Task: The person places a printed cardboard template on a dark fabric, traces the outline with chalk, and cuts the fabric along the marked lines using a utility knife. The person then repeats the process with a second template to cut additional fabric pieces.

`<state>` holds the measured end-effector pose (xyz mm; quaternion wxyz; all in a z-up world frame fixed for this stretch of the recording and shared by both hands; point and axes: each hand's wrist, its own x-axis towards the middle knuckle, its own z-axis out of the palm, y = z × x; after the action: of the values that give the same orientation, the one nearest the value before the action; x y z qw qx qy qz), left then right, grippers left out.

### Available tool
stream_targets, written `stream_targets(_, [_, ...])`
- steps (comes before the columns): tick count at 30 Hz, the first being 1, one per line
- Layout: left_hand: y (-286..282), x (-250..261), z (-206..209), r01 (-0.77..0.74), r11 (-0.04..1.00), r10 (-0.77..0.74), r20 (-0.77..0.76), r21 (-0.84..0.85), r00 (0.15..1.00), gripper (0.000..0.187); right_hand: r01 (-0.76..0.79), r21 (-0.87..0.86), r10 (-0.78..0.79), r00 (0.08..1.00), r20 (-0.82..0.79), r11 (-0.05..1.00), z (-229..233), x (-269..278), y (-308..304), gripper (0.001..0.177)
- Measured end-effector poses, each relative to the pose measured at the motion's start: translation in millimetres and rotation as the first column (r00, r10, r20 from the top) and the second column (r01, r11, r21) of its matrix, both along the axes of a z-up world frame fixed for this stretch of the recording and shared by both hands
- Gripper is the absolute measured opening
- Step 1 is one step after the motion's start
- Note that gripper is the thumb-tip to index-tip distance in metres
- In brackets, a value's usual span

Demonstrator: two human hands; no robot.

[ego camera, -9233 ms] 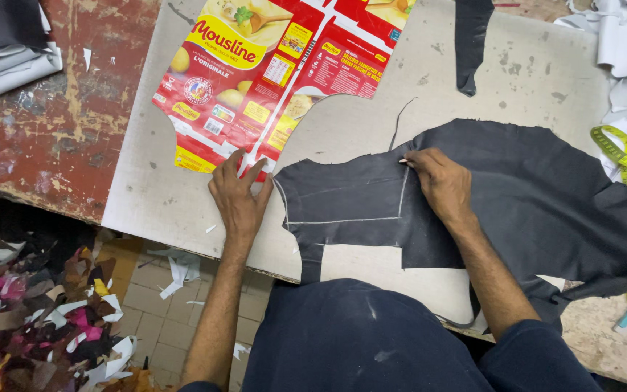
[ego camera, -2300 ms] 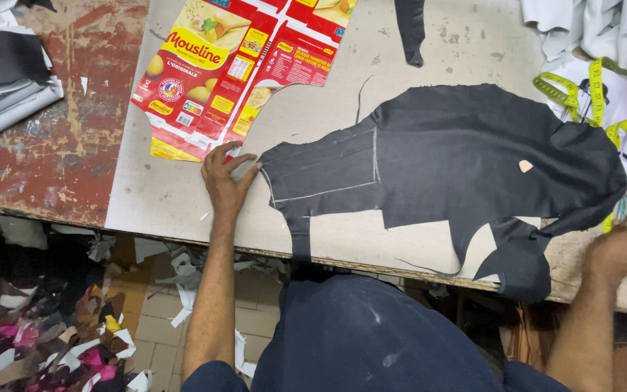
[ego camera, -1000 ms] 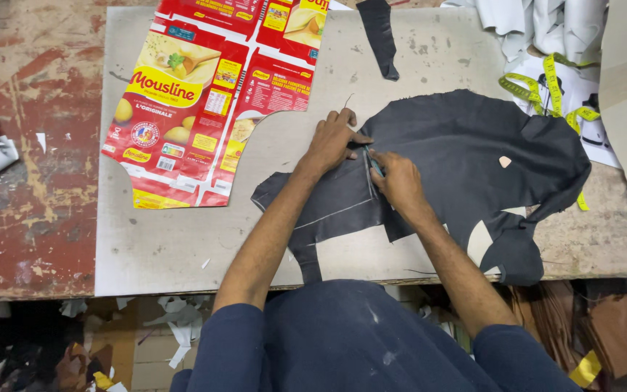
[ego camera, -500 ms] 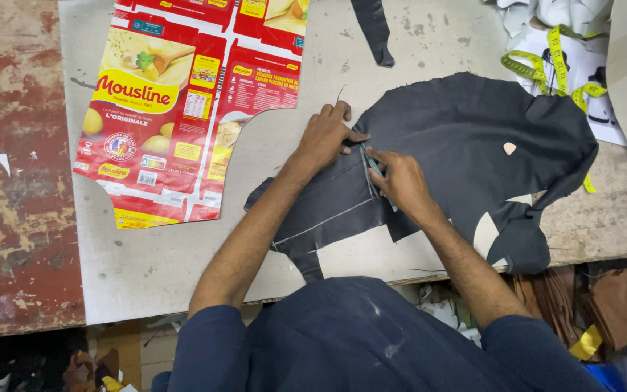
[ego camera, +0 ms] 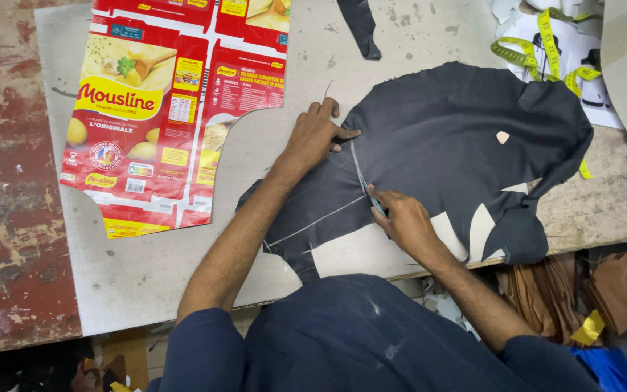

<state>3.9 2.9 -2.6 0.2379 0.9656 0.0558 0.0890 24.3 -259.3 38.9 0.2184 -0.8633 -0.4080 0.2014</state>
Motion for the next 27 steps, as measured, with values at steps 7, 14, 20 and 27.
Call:
stream_targets(7, [0.5,-1.3,0.3,0.006,1.0,-0.006,-0.002,-0.005,1.0,0.052,-0.045,-0.115,0.048,0.999,0.022,0.992,-5.3,-22.9,-48.7,0.048])
stream_targets(14, [-7.4,-11.3,12.0,-0.038,0.999,0.038,0.054,-0.001,0.998,0.058,-0.077,-0.332,0.062,0.997,-0.055,0.94,28.8,-52.1,-104.6,0.053])
stream_targets(20, [-52.3,-111.6,21.2,-0.293,0.952,0.303,0.402,-0.089,0.864,0.053,-0.115,-0.397,0.07,0.989,-0.128,0.911,63.8,-4.2,-84.1,0.046])
stream_targets(27, [-89.2,-272.9,27.9,-0.676,0.674,0.734,0.162,-0.297,0.66,0.048,-0.615,-0.146,0.632,0.755,0.174,0.775,56.2,25.8,-4.8,0.043])
